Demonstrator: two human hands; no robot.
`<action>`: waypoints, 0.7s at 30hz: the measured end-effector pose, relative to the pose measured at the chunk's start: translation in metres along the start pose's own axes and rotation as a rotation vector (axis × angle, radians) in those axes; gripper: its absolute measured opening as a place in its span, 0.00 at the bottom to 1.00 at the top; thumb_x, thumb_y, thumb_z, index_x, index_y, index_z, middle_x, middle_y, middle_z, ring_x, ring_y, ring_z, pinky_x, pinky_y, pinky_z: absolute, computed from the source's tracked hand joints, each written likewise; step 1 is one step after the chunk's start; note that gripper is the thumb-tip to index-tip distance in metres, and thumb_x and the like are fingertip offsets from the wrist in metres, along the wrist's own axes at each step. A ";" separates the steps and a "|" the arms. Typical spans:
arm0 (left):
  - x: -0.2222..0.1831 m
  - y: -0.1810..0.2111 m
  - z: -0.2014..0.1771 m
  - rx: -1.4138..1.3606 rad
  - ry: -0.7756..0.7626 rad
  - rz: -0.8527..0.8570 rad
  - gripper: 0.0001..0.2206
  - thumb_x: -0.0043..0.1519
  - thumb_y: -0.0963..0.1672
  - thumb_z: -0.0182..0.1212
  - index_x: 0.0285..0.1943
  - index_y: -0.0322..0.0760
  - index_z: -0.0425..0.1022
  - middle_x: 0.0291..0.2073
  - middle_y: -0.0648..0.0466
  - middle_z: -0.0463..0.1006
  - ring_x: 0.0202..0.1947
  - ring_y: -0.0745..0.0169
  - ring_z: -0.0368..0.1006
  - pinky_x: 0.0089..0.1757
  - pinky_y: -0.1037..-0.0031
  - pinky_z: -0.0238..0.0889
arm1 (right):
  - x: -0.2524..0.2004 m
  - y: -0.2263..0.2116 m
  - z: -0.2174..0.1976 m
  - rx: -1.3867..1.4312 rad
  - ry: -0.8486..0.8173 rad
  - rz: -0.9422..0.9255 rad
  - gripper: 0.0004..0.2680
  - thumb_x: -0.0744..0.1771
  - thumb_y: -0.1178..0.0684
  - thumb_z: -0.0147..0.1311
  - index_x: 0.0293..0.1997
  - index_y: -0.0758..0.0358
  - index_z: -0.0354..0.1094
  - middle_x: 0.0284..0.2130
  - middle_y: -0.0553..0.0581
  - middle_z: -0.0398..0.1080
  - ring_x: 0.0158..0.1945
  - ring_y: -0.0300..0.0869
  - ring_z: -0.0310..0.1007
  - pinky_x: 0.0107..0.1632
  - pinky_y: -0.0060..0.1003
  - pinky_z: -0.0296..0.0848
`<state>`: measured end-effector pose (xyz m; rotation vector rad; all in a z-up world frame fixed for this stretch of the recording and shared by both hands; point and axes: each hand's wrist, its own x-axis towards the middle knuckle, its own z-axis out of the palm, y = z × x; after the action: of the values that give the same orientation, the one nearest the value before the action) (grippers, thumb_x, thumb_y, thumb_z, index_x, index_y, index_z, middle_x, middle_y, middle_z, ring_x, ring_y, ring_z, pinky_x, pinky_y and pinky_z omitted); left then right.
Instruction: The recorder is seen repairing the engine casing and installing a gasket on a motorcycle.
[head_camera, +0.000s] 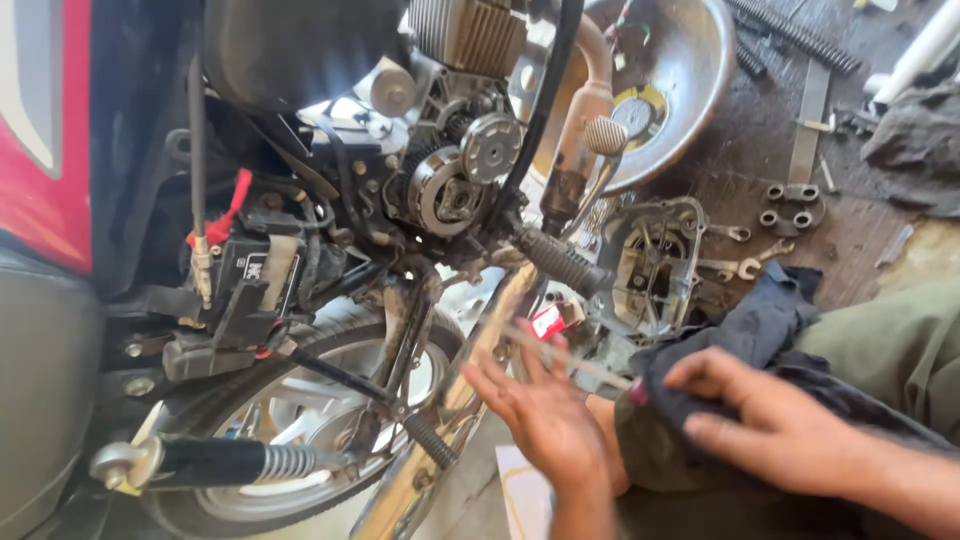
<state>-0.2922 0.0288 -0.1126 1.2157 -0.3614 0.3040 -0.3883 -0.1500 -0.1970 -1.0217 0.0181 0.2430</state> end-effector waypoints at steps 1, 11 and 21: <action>-0.014 0.001 -0.014 -0.145 0.131 -0.116 0.26 0.71 0.47 0.47 0.79 0.41 0.51 0.70 0.52 0.60 0.62 0.49 0.64 0.56 0.58 0.61 | -0.001 0.002 0.004 -0.239 -0.118 -0.195 0.17 0.66 0.55 0.58 0.61 0.64 0.60 0.50 0.59 0.74 0.52 0.44 0.72 0.54 0.40 0.71; -0.004 0.113 -0.106 -0.048 0.413 0.044 0.20 0.69 0.50 0.56 0.71 0.54 0.66 0.26 0.64 0.55 0.24 0.76 0.53 0.28 0.82 0.50 | -0.006 -0.080 0.032 -0.988 -0.444 0.306 0.24 0.64 0.34 0.62 0.66 0.46 0.64 0.40 0.56 0.79 0.51 0.48 0.79 0.54 0.40 0.75; -0.207 -0.057 -0.394 0.857 0.225 -0.427 0.09 0.70 0.43 0.56 0.51 0.31 0.76 0.29 0.57 0.68 0.30 0.70 0.64 0.33 0.78 0.60 | 0.014 -0.024 -0.049 0.519 0.080 0.368 0.11 0.67 0.52 0.55 0.47 0.72 0.69 0.31 0.58 0.75 0.29 0.42 0.73 0.34 0.40 0.72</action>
<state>-0.4136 0.3766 -0.3695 2.0295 0.2681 0.2213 -0.3651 -0.2007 -0.2047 -0.5036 0.3281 0.5028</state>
